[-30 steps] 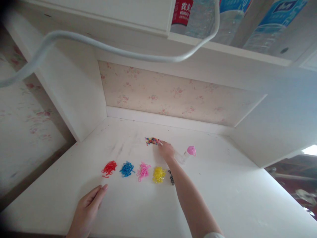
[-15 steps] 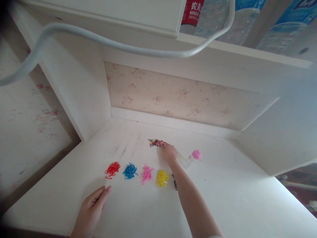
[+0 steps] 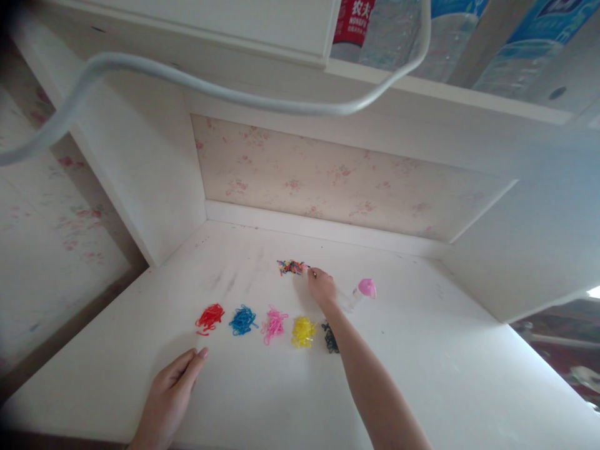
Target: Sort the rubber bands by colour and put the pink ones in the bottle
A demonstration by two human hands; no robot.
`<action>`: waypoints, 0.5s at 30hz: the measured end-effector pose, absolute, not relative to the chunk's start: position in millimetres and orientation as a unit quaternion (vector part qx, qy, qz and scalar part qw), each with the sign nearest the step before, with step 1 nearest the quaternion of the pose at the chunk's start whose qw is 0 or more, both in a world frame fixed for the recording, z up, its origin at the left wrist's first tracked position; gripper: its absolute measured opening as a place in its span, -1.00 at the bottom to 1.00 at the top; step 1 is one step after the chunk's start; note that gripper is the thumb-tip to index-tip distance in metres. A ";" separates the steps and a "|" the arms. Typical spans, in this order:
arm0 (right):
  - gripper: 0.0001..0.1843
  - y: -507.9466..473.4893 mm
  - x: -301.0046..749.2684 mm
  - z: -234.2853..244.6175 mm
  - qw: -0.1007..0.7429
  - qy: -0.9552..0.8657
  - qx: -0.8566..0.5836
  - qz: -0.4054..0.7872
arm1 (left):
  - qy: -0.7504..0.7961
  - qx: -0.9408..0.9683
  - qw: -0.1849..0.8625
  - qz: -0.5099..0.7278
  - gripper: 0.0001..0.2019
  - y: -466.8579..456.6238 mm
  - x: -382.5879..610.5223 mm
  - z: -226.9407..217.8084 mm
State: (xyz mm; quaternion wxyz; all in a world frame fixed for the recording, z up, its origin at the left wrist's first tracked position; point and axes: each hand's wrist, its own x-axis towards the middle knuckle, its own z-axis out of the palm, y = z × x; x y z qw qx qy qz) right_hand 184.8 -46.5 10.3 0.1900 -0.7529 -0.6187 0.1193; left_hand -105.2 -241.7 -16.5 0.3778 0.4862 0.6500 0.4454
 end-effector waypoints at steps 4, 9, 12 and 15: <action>-0.52 -65.2 184.7 15.0 0.216 -0.632 -0.733 0.132 | 0.648 0.495 0.378 0.440 -0.58 -242.9 -105.7 -17.3; -0.50 -107.5 171.0 25.3 0.234 -0.668 -0.690 0.150 | 0.645 0.494 0.376 0.446 -0.58 -244.2 -106.4 -17.9; -0.55 -138.3 157.7 32.9 0.223 -0.704 -0.655 0.157 | 0.643 0.493 0.380 0.447 -0.57 -244.7 -106.1 -16.9; -0.59 -163.2 145.9 38.3 0.147 -0.766 -0.615 0.114 | 0.644 0.492 0.380 0.446 -0.56 -245.0 -105.5 -15.8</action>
